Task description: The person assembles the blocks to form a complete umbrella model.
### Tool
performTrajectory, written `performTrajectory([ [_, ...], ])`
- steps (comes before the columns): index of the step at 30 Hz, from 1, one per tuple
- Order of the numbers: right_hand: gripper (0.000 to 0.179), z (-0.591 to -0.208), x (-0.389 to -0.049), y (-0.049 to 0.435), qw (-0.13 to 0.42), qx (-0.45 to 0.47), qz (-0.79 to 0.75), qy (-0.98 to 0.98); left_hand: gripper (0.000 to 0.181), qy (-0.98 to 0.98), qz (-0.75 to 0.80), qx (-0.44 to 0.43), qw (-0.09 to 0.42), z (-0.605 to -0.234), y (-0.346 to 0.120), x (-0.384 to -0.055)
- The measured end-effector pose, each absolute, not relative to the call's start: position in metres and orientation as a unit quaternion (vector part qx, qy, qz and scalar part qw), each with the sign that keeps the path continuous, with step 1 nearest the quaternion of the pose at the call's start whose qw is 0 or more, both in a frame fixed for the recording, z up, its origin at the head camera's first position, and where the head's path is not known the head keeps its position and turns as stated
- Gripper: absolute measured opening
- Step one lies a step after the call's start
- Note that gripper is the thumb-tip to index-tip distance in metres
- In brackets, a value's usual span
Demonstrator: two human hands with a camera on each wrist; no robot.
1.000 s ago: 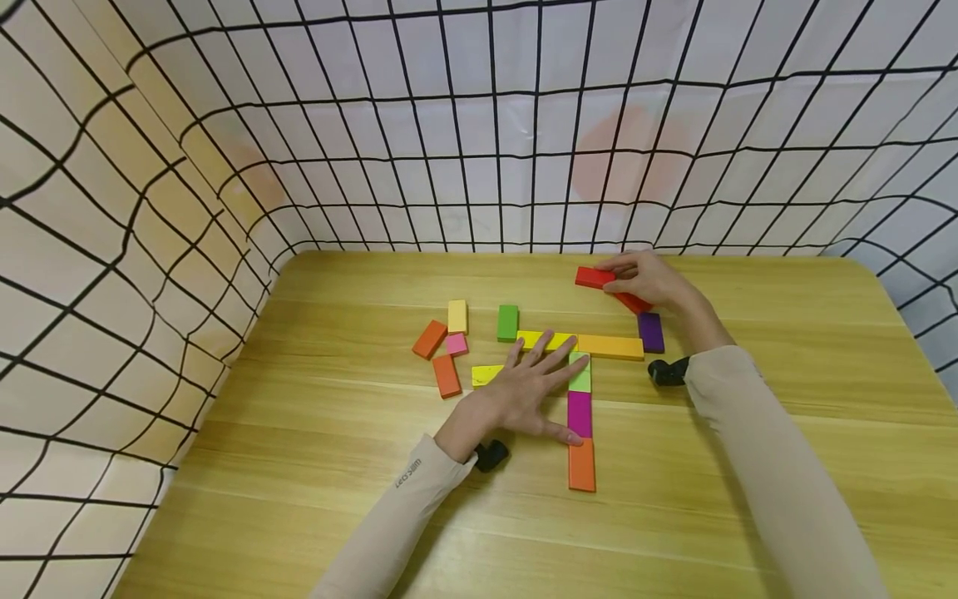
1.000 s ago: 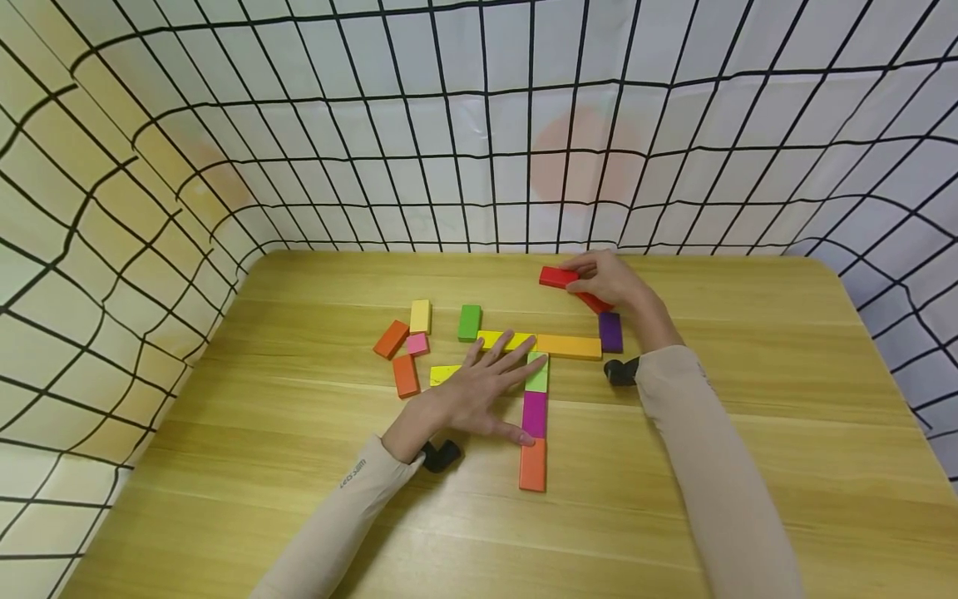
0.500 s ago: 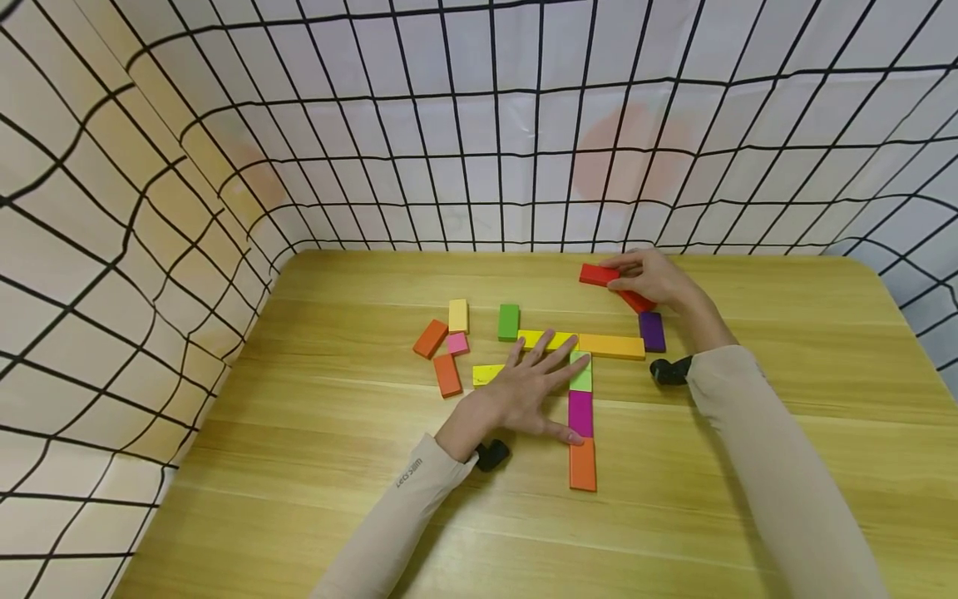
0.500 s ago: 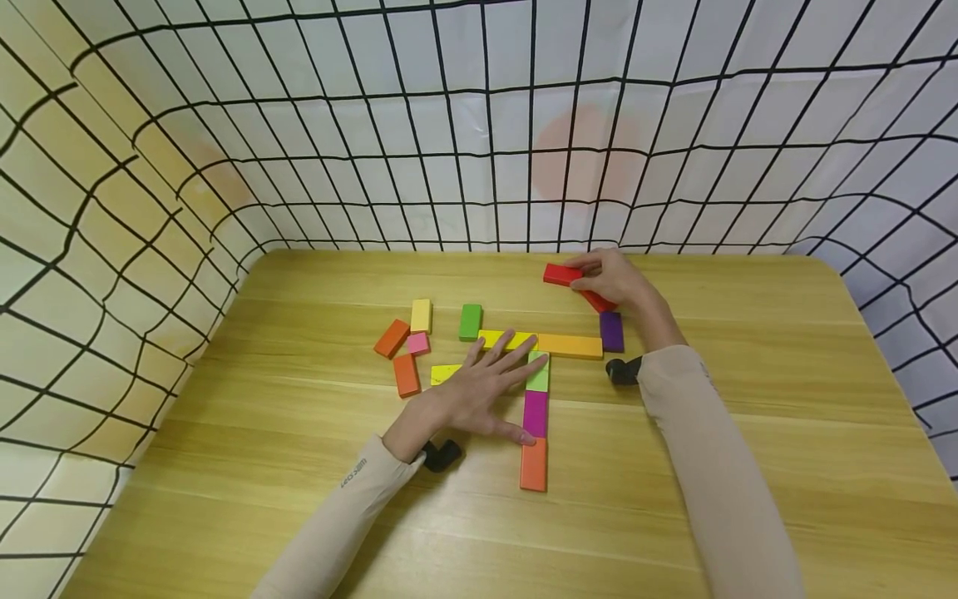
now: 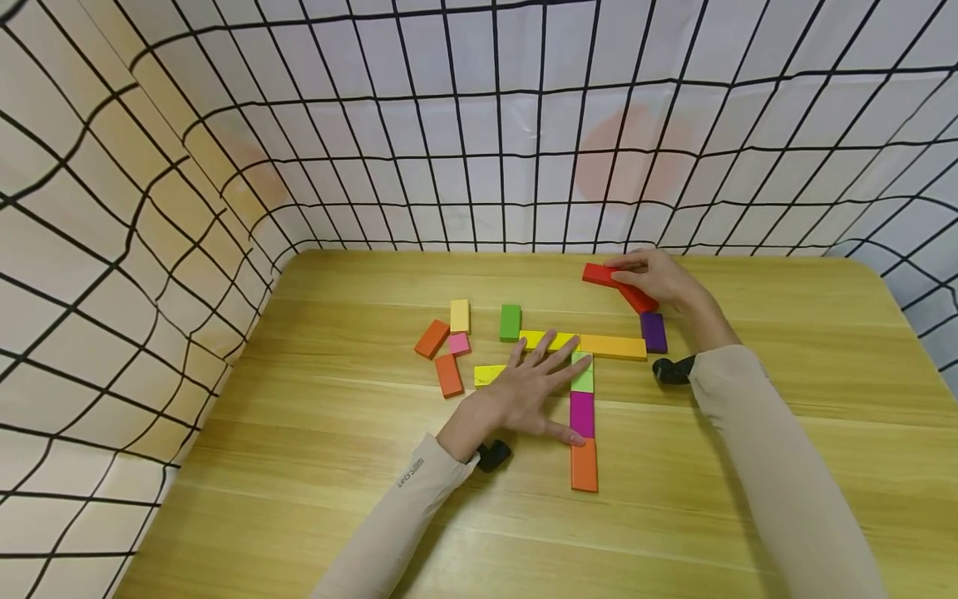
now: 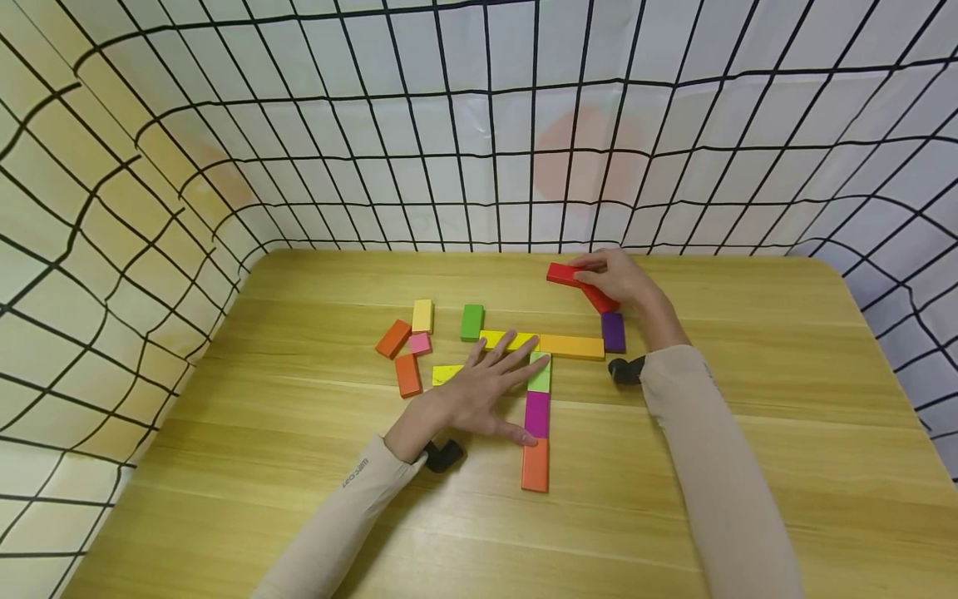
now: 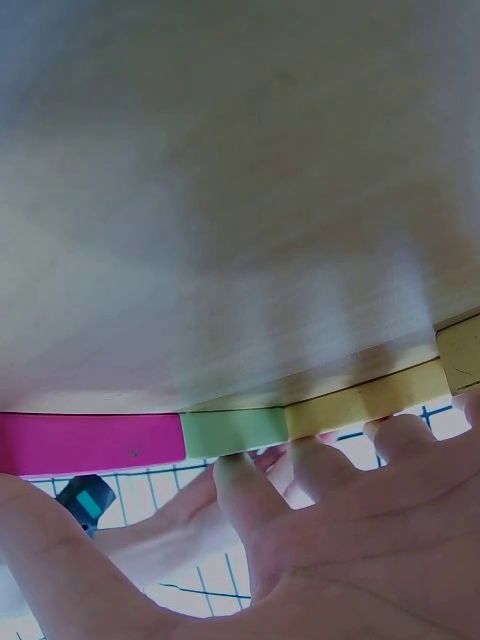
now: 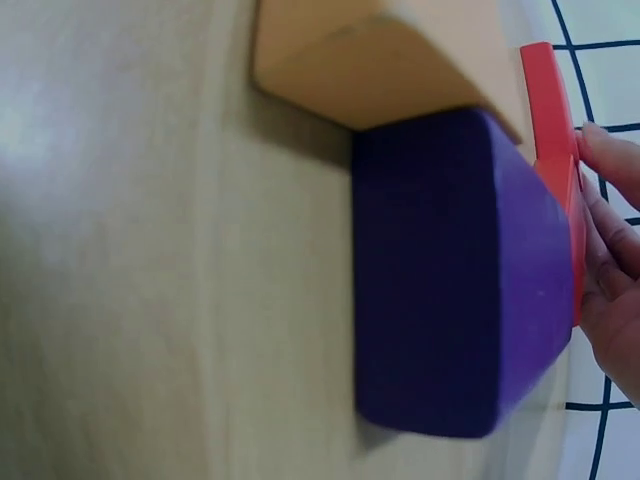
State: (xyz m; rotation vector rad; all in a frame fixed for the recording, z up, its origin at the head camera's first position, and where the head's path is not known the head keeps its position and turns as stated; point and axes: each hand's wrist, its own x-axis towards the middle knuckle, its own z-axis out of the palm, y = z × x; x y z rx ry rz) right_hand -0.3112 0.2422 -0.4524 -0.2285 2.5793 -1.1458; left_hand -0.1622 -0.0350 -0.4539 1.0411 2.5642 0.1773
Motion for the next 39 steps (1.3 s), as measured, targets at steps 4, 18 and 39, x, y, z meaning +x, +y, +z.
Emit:
performTrajectory([
  [4,0.045,-0.453,-0.312,0.242,0.149,-0.082,-0.393,0.904,0.116,0.910,0.063,0.368,0.181,-0.455,-0.035,-0.162],
  [18,0.047,-0.457,-0.312,0.247,0.142,-0.073,-0.396,0.904,0.115,0.909,0.058,0.369,0.184,-0.453,-0.033,-0.161],
  [39,0.055,-0.455,-0.300,0.262,0.140,-0.065,-0.427,0.891,0.116,0.911,0.058,0.363,0.187,-0.453,-0.035,-0.162],
])
